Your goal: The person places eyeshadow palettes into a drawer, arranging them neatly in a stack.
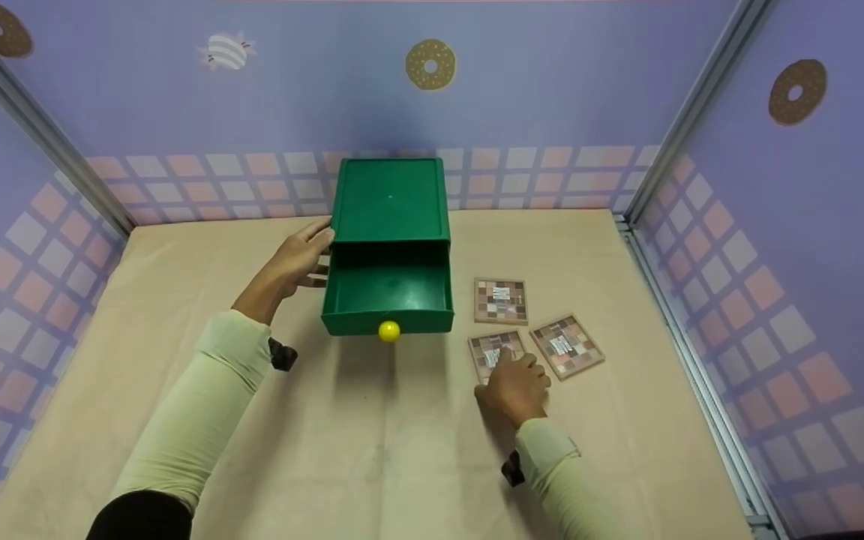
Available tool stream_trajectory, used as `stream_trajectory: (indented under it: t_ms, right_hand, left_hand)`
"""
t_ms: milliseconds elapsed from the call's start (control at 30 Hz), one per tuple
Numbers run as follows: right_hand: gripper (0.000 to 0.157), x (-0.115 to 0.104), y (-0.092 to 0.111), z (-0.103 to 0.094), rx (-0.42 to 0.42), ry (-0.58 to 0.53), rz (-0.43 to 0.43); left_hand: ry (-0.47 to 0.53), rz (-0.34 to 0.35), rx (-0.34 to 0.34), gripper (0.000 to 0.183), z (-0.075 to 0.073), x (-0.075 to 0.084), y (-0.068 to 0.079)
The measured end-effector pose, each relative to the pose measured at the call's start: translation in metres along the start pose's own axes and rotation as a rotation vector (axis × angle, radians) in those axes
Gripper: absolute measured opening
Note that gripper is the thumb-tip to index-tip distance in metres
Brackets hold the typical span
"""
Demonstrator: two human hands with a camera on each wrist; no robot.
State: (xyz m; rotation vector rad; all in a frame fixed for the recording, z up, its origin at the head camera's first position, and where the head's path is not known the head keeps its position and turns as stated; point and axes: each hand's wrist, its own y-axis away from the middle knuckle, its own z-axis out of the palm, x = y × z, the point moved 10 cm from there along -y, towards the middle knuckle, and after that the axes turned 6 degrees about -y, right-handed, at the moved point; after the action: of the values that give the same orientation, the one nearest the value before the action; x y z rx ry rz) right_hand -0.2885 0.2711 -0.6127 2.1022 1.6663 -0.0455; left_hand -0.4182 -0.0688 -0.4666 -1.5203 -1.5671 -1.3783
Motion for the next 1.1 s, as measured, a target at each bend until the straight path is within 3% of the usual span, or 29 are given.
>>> stream_trajectory:
  t_ms: [167,267,400,500,700,967,1100]
  right_hand:
    - [0.085,0.001,-0.003,0.0,0.013,-0.005,0.003]
    - [0.078,0.003,-0.006,-0.003,0.034,-0.034,-0.002]
    - [0.065,0.005,-0.007,-0.014,0.106,-0.089,-0.025]
    - [0.064,0.001,-0.005,-0.028,0.153,-0.146,-0.065]
    - [0.07,-0.022,0.001,-0.08,0.238,-0.205,-0.166]
    - [0.078,-0.054,0.008,-0.165,0.34,-0.248,-0.186]
    - [0.081,-0.078,0.013,-0.196,0.354,-0.258,-0.251]
  left_hand:
    - [0.016,0.009,-0.014,0.055,0.0,0.003,0.002]
    - [0.013,0.005,-0.007,0.054,0.0,0.002,0.001]
    - [-0.002,-0.011,0.005,0.053,0.0,0.0,-0.001]
    - [-0.018,-0.016,0.011,0.052,0.001,-0.001,-0.001]
    - [-0.027,-0.013,0.025,0.052,-0.002,0.0,0.0]
    - [-0.021,-0.003,0.021,0.052,-0.002,0.002,0.002]
    - [-0.01,-0.005,0.02,0.051,-0.001,0.002,0.001]
